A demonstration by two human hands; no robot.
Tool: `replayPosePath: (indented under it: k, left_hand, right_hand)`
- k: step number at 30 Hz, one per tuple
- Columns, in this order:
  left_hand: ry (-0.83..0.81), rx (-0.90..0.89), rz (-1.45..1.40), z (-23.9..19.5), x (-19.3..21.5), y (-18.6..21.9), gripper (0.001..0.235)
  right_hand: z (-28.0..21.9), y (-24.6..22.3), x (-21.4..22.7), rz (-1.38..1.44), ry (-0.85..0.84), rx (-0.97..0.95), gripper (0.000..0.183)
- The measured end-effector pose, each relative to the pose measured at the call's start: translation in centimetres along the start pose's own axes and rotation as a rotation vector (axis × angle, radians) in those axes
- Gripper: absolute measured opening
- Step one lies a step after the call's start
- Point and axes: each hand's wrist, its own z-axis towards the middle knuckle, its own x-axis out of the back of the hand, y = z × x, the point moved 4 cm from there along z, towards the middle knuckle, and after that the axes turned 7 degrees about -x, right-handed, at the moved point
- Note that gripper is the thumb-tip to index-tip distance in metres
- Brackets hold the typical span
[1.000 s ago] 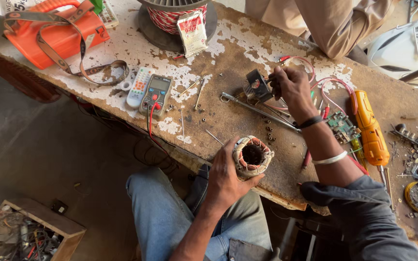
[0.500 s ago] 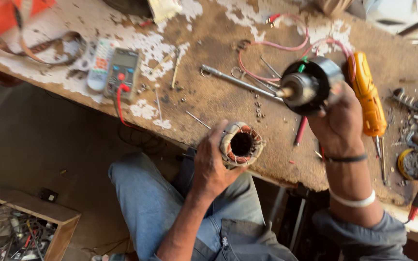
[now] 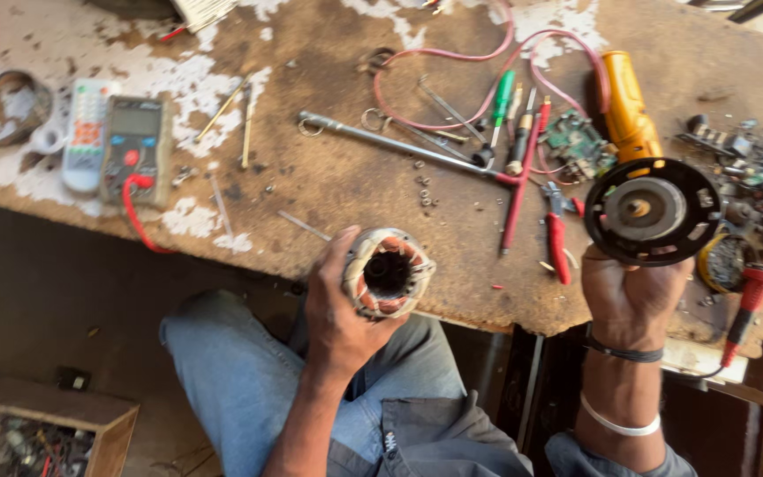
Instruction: The person assembles an electric motor by inserting the rotor into the stator, rotating the shaft to check alignment, and securing components with a small metal pin. The person handles the motor parts by hand and uses a pin to lock the shaft in place.
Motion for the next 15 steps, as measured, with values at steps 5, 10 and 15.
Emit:
replayPosePath:
  k: [5,10,15]
  left_hand:
    - [0.023,-0.035,0.062,0.3,-0.1,0.2,0.104]
    - [-0.033,0.069,-0.053,1.3,0.9,1.0,0.105]
    - [0.018,0.708,-0.633,3.4,2.1,-1.8,0.063]
  right_hand:
    - [-0.6,1.1,-1.7,-0.327,-0.05,0.138,0.032]
    - [-1.8,2.6,-1.6,-0.583,0.004,0.194,0.031]
    - [-1.1,2.6,-0.6,-0.519,-0.001,0.205,0.034]
